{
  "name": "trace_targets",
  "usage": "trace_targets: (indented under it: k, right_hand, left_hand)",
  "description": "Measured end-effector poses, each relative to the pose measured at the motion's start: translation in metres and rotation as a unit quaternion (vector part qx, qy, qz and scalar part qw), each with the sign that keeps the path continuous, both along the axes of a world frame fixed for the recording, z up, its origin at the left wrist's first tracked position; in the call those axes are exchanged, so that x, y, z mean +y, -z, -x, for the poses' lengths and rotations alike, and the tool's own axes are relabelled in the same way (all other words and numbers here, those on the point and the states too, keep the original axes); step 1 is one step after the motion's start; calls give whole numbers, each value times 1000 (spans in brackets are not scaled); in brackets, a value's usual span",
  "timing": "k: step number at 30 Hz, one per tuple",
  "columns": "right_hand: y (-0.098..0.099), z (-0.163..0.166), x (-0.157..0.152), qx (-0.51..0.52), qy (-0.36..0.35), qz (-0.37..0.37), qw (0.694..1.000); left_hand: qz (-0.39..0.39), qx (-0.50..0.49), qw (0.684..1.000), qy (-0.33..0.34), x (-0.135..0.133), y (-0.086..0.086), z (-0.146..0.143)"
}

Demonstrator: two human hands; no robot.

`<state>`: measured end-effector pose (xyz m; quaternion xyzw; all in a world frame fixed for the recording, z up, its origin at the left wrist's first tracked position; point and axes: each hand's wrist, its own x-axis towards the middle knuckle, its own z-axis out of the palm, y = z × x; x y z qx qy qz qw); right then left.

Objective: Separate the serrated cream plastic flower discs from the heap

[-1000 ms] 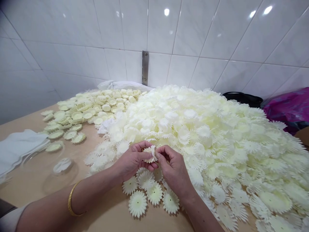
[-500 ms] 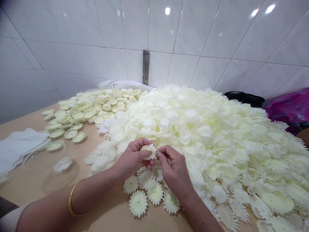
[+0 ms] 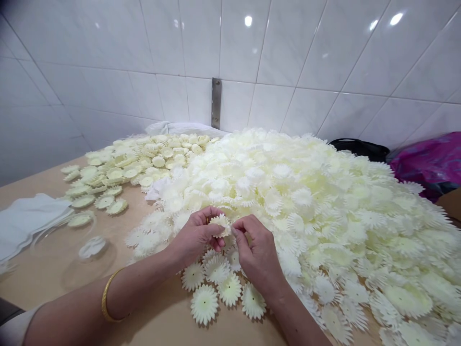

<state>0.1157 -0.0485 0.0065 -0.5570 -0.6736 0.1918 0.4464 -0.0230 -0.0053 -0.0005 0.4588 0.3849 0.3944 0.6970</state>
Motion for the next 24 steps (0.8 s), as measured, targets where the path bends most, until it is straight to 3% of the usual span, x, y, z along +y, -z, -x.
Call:
trace_targets:
  k: [4,10,14,17,24]
  right_hand:
    - [-1,-4,0,28,49,23,998]
    - [-1,0,0,-6,-35,-14,999]
    - [2,2,1,30,64,10,997]
    - [3,3,0,61,97,16,993]
    - [-4,-14,6,125,240,-24,962]
  left_hand:
    - [1,16,1000,-1,1,3,0]
    - [1,-1,1000,16,-2,2,-1]
    - [-7,-6,999,39,-5,-2,0]
    - [-10,-3,999,40,-6,-6,1]
    - [-10,12,1000,27,-6,-4,2]
